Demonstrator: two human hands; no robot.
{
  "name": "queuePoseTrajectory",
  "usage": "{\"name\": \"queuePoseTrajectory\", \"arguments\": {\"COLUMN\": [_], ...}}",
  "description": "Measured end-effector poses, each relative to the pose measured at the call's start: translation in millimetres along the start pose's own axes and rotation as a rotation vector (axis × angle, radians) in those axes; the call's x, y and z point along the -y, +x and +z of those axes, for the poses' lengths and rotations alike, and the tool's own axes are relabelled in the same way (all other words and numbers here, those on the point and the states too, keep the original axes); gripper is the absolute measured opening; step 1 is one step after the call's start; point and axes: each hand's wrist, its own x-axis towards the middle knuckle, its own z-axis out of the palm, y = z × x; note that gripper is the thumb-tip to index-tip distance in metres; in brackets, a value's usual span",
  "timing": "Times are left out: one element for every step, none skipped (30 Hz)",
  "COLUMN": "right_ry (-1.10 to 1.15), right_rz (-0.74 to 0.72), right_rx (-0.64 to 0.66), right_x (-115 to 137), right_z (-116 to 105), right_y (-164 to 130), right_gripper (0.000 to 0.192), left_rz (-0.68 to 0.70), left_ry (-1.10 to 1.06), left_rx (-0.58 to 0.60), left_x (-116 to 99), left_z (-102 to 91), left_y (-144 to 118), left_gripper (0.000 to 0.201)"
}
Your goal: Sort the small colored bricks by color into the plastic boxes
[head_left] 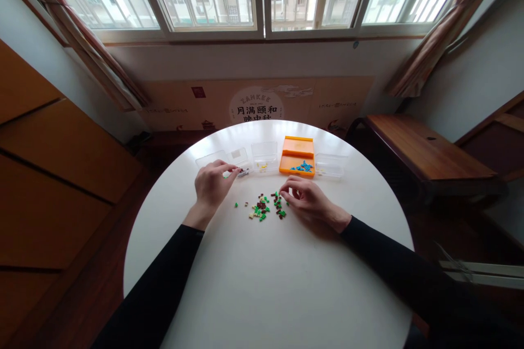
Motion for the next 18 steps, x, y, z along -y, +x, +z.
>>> {"name": "queuePoseTrajectory", "arguments": {"right_ry": [0.002, 0.004, 0.004, 0.003, 0.001, -0.001, -0.005, -0.009, -0.015, -0.021, -0.025, -0.027, -0.027, -0.025, -0.022, -0.018, -0.015, -0.014], "right_rz": [0.001, 0.001, 0.001, 0.001, 0.001, 0.002, 0.001, -0.001, -0.003, -0.006, -0.006, -0.006, -0.004, 0.000, 0.002, 0.004, 0.005, 0.006], "right_rx": [0.002, 0.001, 0.000, -0.001, -0.003, -0.006, -0.006, -0.003, -0.001, 0.002, 0.005, 0.006, 0.006, 0.005, 0.005, 0.005, 0.005, 0.003], "right_x": [-0.1, -0.2, -0.5, -1.0, -1.5, -2.0, -2.5, -2.8, -3.0, -3.0, -2.9, -2.6, -2.3, -1.9, -1.5, -1.2, -0.9, -0.7], "right_z": [0.1, 0.1, 0.0, -0.2, -0.4, -0.7, -1.1, -1.5, -1.9, -2.3, -2.6, -2.8, -2.9, -2.9, -2.8, -2.7, -2.5, -2.3], "right_y": [-0.3, -0.6, -0.8, -1.0, -1.0, -1.0, -0.8, -0.5, -0.2, 0.2, 0.5, 0.7, 0.8, 0.8, 0.6, 0.4, 0.1, -0.2], "right_gripper": [0.013, 0.014, 0.014, 0.015, 0.015, 0.015, 0.015, 0.015, 0.014, 0.014, 0.014, 0.014, 0.014, 0.014, 0.014, 0.014, 0.014, 0.014], "left_rz": [0.008, 0.014, 0.018, 0.020, 0.021, 0.024, 0.030, 0.041, 0.054, 0.069, 0.079, 0.087, 0.099, 0.107, 0.113, 0.116, 0.115, 0.113], "left_ry": [0.002, 0.003, 0.003, 0.001, -0.006, -0.016, -0.029, -0.046, -0.063, -0.082, -0.105, -0.133, -0.166, -0.201, -0.237, -0.270, -0.296, -0.315], "left_rx": [0.011, 0.019, 0.023, 0.021, 0.018, 0.023, 0.040, 0.077, 0.137, 0.211, 0.295, 0.390, 0.483, 0.560, 0.624, 0.670, 0.701, 0.724], "left_x": [0.2, 0.1, -0.3, -0.9, -1.6, -2.0, -2.0, -1.4, -0.1, 1.9, 4.5, 7.4, 10.3, 13.1, 15.3, 17.0, 18.0, 18.6], "left_z": [-0.7, -2.3, -4.6, -7.8, -11.7, -16.3, -21.2, -26.4, -31.6, -36.6, -41.1, -45.0, -48.0, -50.3, -51.7, -52.4, -52.4, -52.0], "left_y": [-0.1, -0.2, -0.4, -0.6, -0.8, -1.0, -1.2, -1.5, -1.9, -2.3, -2.7, -3.1, -3.4, -3.8, -4.1, -4.5, -4.9, -5.2], "left_gripper": [0.019, 0.019, 0.020, 0.022, 0.024, 0.027, 0.031, 0.034, 0.037, 0.039, 0.039, 0.036, 0.032, 0.028, 0.025, 0.024, 0.023, 0.021]}}
